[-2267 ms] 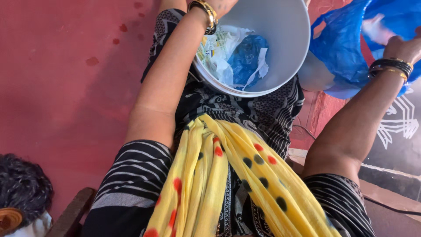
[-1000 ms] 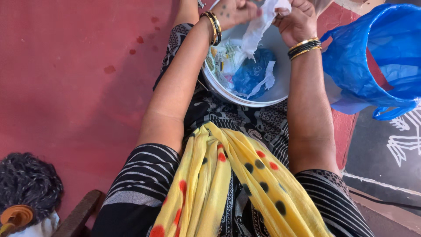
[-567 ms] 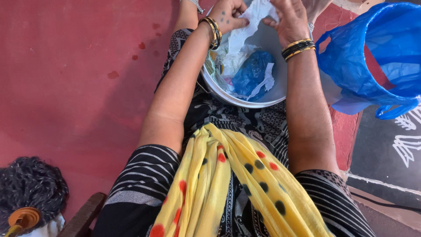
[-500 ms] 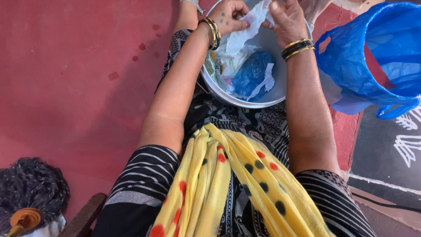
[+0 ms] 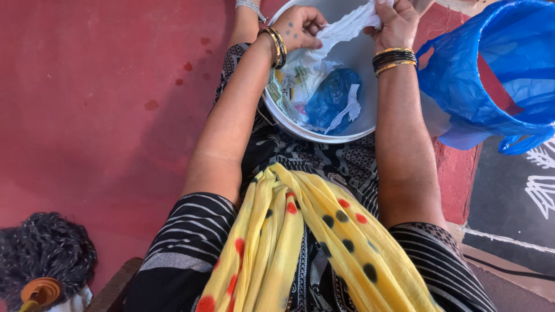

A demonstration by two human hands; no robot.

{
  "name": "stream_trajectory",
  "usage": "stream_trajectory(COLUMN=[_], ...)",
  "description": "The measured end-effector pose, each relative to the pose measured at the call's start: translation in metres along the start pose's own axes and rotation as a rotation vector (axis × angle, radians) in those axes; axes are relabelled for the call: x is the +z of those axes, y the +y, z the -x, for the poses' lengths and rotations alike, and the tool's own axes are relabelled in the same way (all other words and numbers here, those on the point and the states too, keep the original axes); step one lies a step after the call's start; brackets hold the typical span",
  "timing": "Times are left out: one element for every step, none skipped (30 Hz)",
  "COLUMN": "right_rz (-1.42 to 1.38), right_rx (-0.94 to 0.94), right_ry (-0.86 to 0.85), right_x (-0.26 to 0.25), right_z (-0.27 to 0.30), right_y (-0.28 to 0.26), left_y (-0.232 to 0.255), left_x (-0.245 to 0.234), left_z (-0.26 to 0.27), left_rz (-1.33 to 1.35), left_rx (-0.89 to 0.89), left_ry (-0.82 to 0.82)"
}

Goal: The person sits on the floor and sorts various items from a white bowl into a blue plastic bag. They handle small packets, papers, and plastic bags one by one, transferring them from the bowl to the bag.

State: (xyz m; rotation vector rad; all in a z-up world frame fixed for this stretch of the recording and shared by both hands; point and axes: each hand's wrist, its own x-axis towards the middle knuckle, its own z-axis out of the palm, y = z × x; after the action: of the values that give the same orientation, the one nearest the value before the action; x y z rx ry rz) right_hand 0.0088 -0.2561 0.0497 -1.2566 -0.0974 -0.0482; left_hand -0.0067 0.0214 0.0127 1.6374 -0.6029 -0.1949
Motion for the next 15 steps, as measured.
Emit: stream_trajectory(right_rz=[-0.014,-0.041,-0.067,-0.093,-0.079,-0.064,-0.050,-0.029,-0.007,0.015,-0.002,-0.019,-0.035,-0.004,0.026], right_rx=[-0.003,-0.004,-0.005,-0.004,-0.007,-0.010,-0.013,-0.018,-0.022,-0.026,-0.036,-0.045,-0.055,-0.042,-0.029], right_ry=[0.018,0.028,0.037,0.046,0.085,0.124,0.164,0.160,0.156,0.152,0.102,0.052,0.002,0.011,0.020], right_x=[-0.004,-0.007,-0.009,-0.009,-0.008,-0.006,-0.003,0.000,0.002,0.004,0.005,0.005,0.003,0.003,0.002], right_z=[-0.002,-0.005,-0.008,-0.009,-0.008,-0.008,-0.006,-0.003,0.000,0.002,0.003,0.003,0.004,0.002,-0.001], right_y=[0.003,0.005,0.005,0.006,0.005,0.003,0.001,-0.002,-0.004,-0.006,-0.007,-0.007,-0.006,-0.004,-0.002], left_y=[0.000,0.000,0.000,-0.001,-0.002,-0.004,-0.005,-0.007,-0.008,-0.008,-0.007,-0.006,-0.004,-0.001,0.003], left_x=[-0.001,-0.003,-0.005,-0.005,-0.005,-0.005,-0.007,-0.008,-0.009,-0.009,-0.009,-0.008,-0.007,-0.006,-0.006], left_z=[0.000,0.001,0.001,0.001,0.001,0.000,0.000,0.000,-0.001,0.000,0.001,0.002,0.002,0.001,0.001], left_rz=[0.033,0.066,0.099,0.109,0.119,0.128,0.098,0.066,0.035,-0.027,-0.089,-0.151,-0.141,-0.132,-0.122], left_rx=[0.019,0.038,0.057,0.096,0.135,0.175,0.179,0.183,0.186,0.179,0.171,0.164,0.205,0.248,0.290], left_ry=[0.012,0.026,0.039,0.116,0.192,0.268,0.285,0.303,0.321,0.322,0.324,0.326,0.324,0.321,0.317])
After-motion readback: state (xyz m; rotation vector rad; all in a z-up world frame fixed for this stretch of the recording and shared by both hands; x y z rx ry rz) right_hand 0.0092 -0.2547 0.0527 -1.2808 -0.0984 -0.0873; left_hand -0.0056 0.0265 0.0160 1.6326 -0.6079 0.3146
